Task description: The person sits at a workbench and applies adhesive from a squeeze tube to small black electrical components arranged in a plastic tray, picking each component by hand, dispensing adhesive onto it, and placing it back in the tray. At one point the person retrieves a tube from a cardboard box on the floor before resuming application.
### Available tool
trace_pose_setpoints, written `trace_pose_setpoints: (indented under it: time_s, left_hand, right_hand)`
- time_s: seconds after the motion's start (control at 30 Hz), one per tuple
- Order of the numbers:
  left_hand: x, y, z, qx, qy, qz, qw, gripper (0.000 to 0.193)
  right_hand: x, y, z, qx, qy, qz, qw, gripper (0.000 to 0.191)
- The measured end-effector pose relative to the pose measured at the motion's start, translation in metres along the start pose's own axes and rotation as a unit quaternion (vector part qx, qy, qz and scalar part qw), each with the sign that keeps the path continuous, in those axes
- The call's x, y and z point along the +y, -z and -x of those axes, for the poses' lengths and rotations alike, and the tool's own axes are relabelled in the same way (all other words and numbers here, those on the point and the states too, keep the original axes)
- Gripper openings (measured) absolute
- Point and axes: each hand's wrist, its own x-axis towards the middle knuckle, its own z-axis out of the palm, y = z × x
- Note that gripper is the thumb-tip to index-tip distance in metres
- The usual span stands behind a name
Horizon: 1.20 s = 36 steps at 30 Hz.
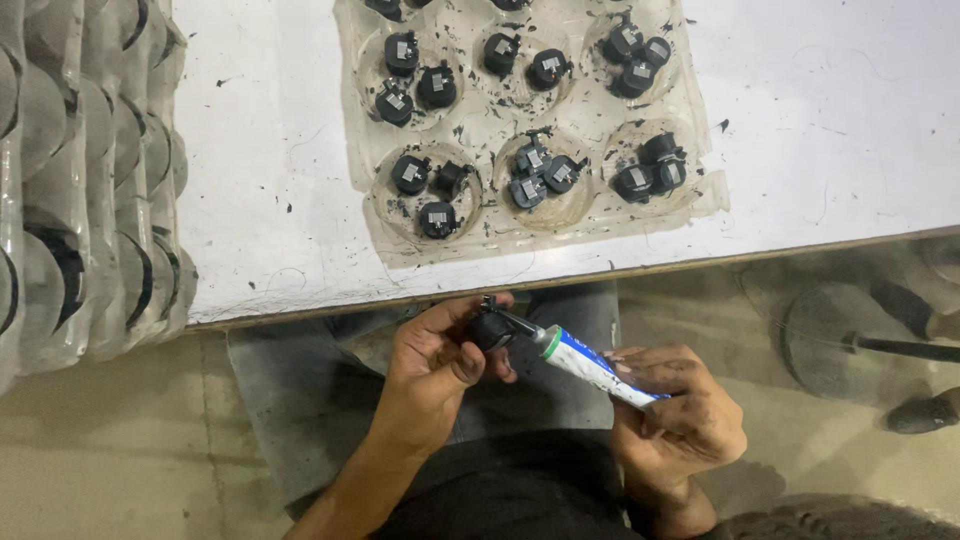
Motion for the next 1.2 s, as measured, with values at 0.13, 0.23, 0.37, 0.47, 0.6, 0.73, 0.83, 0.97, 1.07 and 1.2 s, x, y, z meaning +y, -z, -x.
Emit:
trace_pose_setpoints:
  time_s: [0.13,0.23,0.37,0.47,0.6,0.73,0.83,0.97,1.07,1.2]
  left_hand:
    - [0.01,-0.003,-0.014,0.012,-0.041,-0.081,0.996,0.048]
    - [0.026,-0.005,-0.05,0.008,-0.118,-0.218,0.969,0.044]
    - [0.058,-0.004,-0.131,-0.001,-0.143,-0.438,0.888,0.044]
    - [0.073,-0.009,-0.188,0.001,-0.14,-0.523,0.841,0.041]
    - [0.078,-0.015,-0.227,0.059,-0.226,-0.715,0.659,0.037]
    - [0.073,-0.015,-0.248,0.099,-0.223,-0.791,0.561,0.04]
    - [0.068,-0.01,-0.256,0.113,-0.151,-0.812,0.553,0.044]
    - [0.066,-0.006,-0.261,0.113,-0.127,-0.835,0.523,0.048]
    - [0.069,-0.01,-0.261,0.108,-0.159,-0.868,0.457,0.066]
    - [0.076,-0.018,-0.26,0.088,-0.146,-0.881,0.441,0.069]
  right_hand:
    - [0.009,0.004,0.009,0.065,-0.036,-0.039,0.996,0.04]
    - [0.024,0.01,0.017,0.143,-0.012,-0.064,0.988,0.041]
    - [0.035,0.023,0.026,0.177,-0.005,-0.067,0.982,0.045]
    - [0.034,0.027,0.032,0.183,-0.023,-0.049,0.982,0.045]
    - [0.032,0.027,0.037,0.174,-0.045,-0.038,0.983,0.045]
    - [0.034,0.027,0.037,0.164,-0.048,-0.042,0.984,0.045]
    - [0.036,0.027,0.036,0.148,-0.063,-0.032,0.986,0.046]
    - [0.039,0.024,0.036,0.15,-0.077,-0.031,0.985,0.044]
    - [0.042,0.023,0.034,0.143,-0.076,-0.035,0.986,0.043]
    - [0.049,0.02,0.03,0.154,-0.084,-0.052,0.983,0.043]
